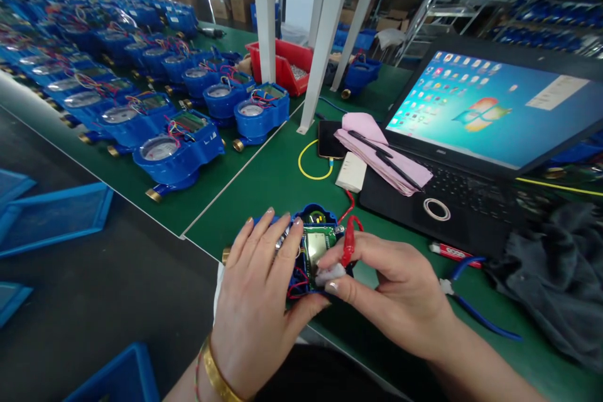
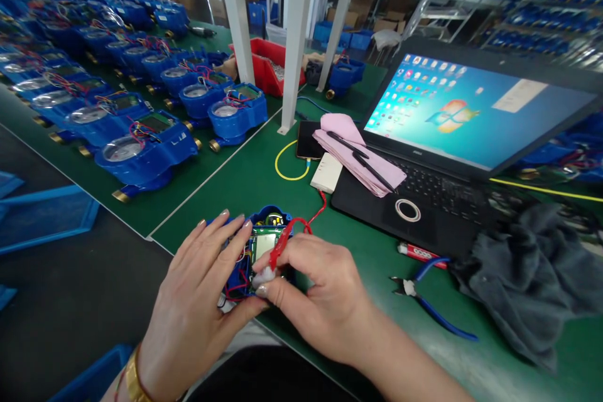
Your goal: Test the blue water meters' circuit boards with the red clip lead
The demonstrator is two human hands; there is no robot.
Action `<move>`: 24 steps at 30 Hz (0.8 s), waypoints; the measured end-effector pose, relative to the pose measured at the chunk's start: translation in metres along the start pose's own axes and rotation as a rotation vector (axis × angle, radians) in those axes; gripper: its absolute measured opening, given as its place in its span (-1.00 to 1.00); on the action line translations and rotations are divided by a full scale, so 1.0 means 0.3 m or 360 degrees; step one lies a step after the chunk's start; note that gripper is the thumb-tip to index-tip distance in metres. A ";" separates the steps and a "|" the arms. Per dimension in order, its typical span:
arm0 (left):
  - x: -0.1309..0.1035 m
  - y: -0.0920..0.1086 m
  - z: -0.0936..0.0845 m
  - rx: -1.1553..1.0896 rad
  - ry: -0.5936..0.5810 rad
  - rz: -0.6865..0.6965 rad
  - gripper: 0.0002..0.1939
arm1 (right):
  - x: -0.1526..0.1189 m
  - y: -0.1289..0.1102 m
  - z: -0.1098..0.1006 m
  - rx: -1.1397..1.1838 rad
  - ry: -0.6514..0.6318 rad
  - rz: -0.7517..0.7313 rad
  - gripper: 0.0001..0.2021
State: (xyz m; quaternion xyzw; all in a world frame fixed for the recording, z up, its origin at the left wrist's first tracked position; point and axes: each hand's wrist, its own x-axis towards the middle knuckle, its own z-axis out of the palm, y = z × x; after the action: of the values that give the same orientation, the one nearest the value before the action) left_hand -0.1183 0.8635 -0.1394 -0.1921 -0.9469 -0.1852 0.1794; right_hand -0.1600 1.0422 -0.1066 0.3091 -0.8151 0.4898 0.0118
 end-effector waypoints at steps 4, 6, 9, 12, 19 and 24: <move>0.003 0.003 -0.002 0.0011 0.0021 0.0013 -0.36 | 0.003 0.002 0.000 0.0007 -0.0023 0.0003 -0.88; 0.003 0.004 -0.003 0.0006 0.0022 0.0024 -0.37 | 0.003 0.004 0.000 0.0013 -0.0033 0.0005 -0.88; 0.004 0.005 -0.004 -0.0004 0.0013 0.0013 -0.37 | 0.003 0.006 -0.001 -0.0008 -0.0048 0.0003 -0.88; 0.005 0.004 -0.005 -0.0005 -0.0001 0.0002 -0.35 | 0.003 0.006 -0.003 -0.0031 -0.0062 -0.0002 -0.88; 0.007 0.004 -0.004 -0.0008 -0.0006 -0.0001 -0.35 | 0.005 0.006 -0.002 -0.0054 -0.0074 -0.0017 -0.87; 0.007 0.007 -0.005 -0.0002 0.0014 -0.0009 -0.38 | 0.006 0.005 0.002 -0.0080 -0.0052 -0.0071 -0.89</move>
State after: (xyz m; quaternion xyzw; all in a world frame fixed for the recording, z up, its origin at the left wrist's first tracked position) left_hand -0.1189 0.8653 -0.1367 -0.1888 -0.9465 -0.1873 0.1828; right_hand -0.1621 1.0413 -0.1075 0.3347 -0.8201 0.4638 0.0170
